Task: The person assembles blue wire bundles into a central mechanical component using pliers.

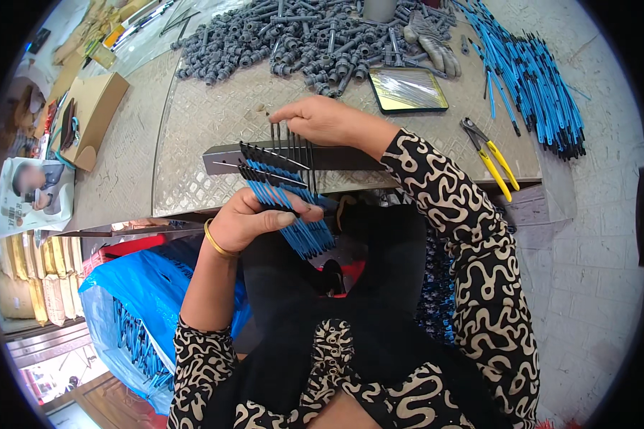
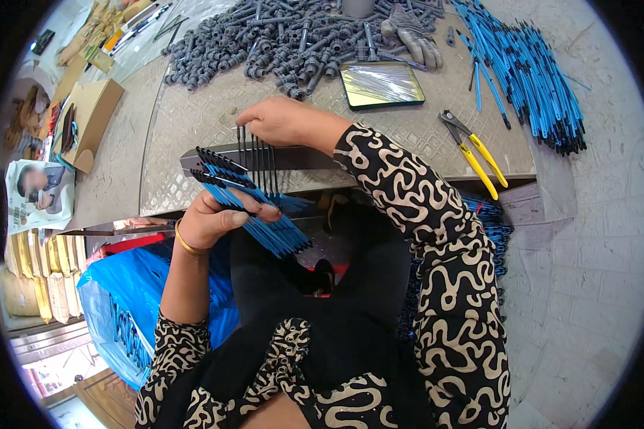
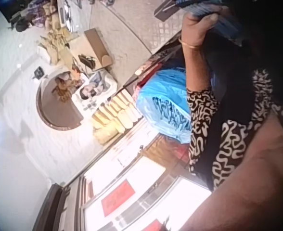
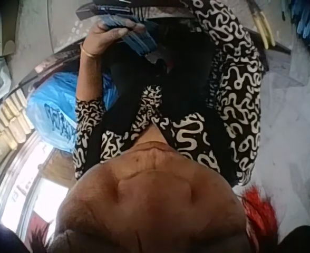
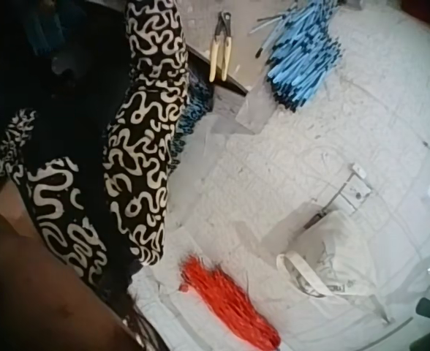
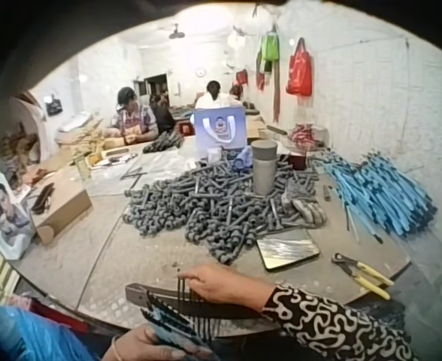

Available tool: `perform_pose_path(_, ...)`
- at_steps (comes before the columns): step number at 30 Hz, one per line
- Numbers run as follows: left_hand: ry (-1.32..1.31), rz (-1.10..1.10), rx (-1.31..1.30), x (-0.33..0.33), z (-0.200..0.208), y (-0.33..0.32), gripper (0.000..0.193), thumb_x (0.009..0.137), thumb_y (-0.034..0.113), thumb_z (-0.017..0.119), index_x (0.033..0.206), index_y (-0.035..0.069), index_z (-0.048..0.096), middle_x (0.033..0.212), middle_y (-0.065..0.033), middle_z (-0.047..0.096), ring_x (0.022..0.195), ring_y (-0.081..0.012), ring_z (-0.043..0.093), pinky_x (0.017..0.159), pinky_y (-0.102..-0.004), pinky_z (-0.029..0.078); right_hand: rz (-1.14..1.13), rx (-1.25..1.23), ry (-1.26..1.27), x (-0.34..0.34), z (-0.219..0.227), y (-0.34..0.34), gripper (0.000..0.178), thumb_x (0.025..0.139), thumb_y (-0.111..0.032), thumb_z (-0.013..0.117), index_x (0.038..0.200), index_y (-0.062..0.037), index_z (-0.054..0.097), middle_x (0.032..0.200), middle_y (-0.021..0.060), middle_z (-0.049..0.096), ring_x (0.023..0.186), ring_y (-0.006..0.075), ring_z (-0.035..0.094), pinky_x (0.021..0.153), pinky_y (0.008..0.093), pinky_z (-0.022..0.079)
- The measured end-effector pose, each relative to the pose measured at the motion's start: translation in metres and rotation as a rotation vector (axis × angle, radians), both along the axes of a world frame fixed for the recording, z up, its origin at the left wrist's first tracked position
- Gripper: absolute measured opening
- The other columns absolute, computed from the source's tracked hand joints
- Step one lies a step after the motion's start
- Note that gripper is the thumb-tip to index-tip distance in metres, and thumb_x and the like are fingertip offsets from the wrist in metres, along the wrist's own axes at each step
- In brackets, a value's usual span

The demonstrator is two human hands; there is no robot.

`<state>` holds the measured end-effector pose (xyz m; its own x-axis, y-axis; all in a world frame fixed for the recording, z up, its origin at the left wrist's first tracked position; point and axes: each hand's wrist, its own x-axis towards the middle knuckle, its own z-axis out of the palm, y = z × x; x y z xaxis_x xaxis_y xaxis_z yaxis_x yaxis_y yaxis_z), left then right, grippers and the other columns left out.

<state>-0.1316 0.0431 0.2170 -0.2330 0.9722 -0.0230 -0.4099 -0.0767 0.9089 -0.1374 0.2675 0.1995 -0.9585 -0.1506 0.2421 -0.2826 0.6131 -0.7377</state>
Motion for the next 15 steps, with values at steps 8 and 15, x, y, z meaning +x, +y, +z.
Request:
perform_pose_path(8,0.017,0.004,-0.026,0.003,0.001,-0.001,0.021,0.08,0.004,0.058,0.101,-0.002,0.06,0.103,-0.0167,0.062,0.101,-0.0251,0.059,0.09,-0.0362,0.044,-0.147,0.037,-0.231,0.01,0.02,-0.002,0.02,0.081,-0.019,0.053,0.094,-0.0062,0.062,0.091,0.0142,0.063,0.085,0.0303,0.059,0.072,0.0365,0.047)
perform_pose_path(15,0.041,0.009,-0.032,-0.001,0.003,-0.005,0.02,0.08,0.004,0.058,0.1,-0.001,0.06,0.103,-0.0158,0.063,0.1,-0.0243,0.059,0.089,-0.0358,0.045,-0.02,0.509,0.092,0.028,0.028,0.001,0.021,0.079,-0.021,0.059,0.095,-0.0071,0.058,0.101,0.0085,0.057,0.08,0.0262,0.058,0.066,0.0375,0.047)
